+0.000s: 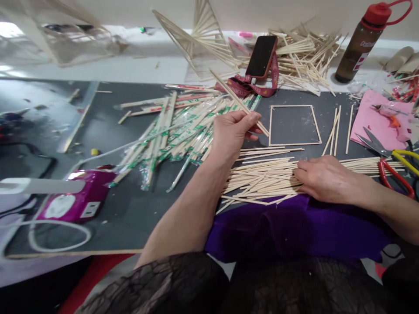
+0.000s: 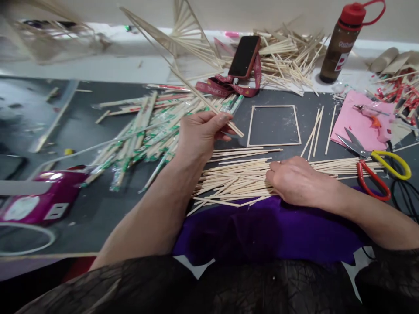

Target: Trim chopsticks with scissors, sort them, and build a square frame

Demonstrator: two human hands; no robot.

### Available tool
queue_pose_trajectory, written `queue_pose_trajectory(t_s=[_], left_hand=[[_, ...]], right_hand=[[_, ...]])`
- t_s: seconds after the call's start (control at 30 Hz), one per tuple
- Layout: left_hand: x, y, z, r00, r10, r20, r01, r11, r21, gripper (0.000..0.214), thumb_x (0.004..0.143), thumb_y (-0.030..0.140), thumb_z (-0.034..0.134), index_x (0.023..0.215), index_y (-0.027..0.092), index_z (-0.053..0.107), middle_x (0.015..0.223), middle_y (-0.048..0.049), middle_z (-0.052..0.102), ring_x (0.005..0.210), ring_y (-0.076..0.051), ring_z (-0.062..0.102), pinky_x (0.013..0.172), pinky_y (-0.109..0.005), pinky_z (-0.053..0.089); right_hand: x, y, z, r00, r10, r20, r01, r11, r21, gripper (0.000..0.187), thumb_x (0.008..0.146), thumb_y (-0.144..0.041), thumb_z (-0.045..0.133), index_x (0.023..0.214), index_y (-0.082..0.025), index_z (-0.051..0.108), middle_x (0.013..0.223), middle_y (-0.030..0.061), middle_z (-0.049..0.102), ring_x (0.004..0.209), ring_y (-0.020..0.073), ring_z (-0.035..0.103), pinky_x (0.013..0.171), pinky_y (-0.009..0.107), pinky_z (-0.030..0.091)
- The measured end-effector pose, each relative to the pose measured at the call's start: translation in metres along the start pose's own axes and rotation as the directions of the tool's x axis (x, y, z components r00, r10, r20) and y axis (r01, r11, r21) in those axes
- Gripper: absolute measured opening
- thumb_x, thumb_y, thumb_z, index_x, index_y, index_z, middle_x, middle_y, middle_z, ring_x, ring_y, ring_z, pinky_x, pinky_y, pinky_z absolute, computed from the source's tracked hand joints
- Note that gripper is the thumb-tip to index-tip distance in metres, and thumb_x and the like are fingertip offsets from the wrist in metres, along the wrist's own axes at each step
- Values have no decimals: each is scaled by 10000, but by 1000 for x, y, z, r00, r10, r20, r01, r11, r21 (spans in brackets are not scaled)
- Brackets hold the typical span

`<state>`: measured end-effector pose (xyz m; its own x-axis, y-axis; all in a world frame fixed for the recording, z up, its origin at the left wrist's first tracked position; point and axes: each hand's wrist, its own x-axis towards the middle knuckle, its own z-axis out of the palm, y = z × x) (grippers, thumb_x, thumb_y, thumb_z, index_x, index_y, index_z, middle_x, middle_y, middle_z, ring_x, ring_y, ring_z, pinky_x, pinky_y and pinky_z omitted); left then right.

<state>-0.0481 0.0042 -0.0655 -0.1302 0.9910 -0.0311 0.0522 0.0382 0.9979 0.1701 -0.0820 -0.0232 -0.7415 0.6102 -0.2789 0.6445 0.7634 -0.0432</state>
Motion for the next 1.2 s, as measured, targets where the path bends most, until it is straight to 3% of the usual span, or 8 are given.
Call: queue_pose_trajectory(t_s=[0.2,0.33,0.5,0.67,0.87,1.03,1.2], left_hand=[[-2,3,0,1000,18,9,-18,1000,-22,148,782,257,713,666,168,690,575,5,672,544,-118,666,425,-169,480],[-1,3,-1,1000,6,-4,-6,1000,-9,140,794,244,701,676,169,690,606,-3,694,557,-119,677,432,-169,480],[1,2,-3,999,33,-14,-33,999,21,153,803,291,716,716,169,687,613,-2,696,576,-121,692,433,-153,478],[1,3,-4,998,55,-23,-55,998,25,233,799,373,743,718,165,678,616,-8,694,576,-129,695,435,-160,493],[0,4,-1,999,33,-20,-33,999,14,170,801,295,719,710,157,680,590,1,675,562,-122,688,428,-148,477],[-2,4,1,1000,22,-15,-22,1000,2,150,784,259,720,669,171,680,589,-6,683,547,-124,676,419,-163,478],[-1,3,2,1000,10,-8,-10,1000,-15,139,756,258,732,650,178,689,576,-5,678,530,-120,663,406,-161,467]], right_hand=[[-1,-6,1,1000,-15,-22,14,999,-34,180,907,-141,497,927,-128,676,900,113,707,700,204,631,540,314,259],[-2,-3,3,1000,19,21,-18,1000,-10,199,882,-168,485,893,-144,683,877,109,715,646,199,618,521,316,211],[-7,3,4,1000,18,-9,-18,1000,-2,185,866,-144,478,855,-165,661,814,82,709,603,175,580,540,310,194],[-15,11,-2,996,-87,8,85,983,166,162,904,-134,479,867,-194,625,808,23,688,666,149,598,590,280,285],[-27,26,-6,998,-32,-55,46,962,271,209,970,-227,482,979,-188,688,913,58,700,746,154,637,641,267,380],[-37,35,-6,993,-113,-43,121,921,370,258,973,-199,452,959,-179,709,891,59,686,783,150,646,675,258,413],[-39,50,-4,995,-73,-69,99,807,582,268,970,-266,460,913,-159,699,840,44,678,738,122,615,678,244,425]])
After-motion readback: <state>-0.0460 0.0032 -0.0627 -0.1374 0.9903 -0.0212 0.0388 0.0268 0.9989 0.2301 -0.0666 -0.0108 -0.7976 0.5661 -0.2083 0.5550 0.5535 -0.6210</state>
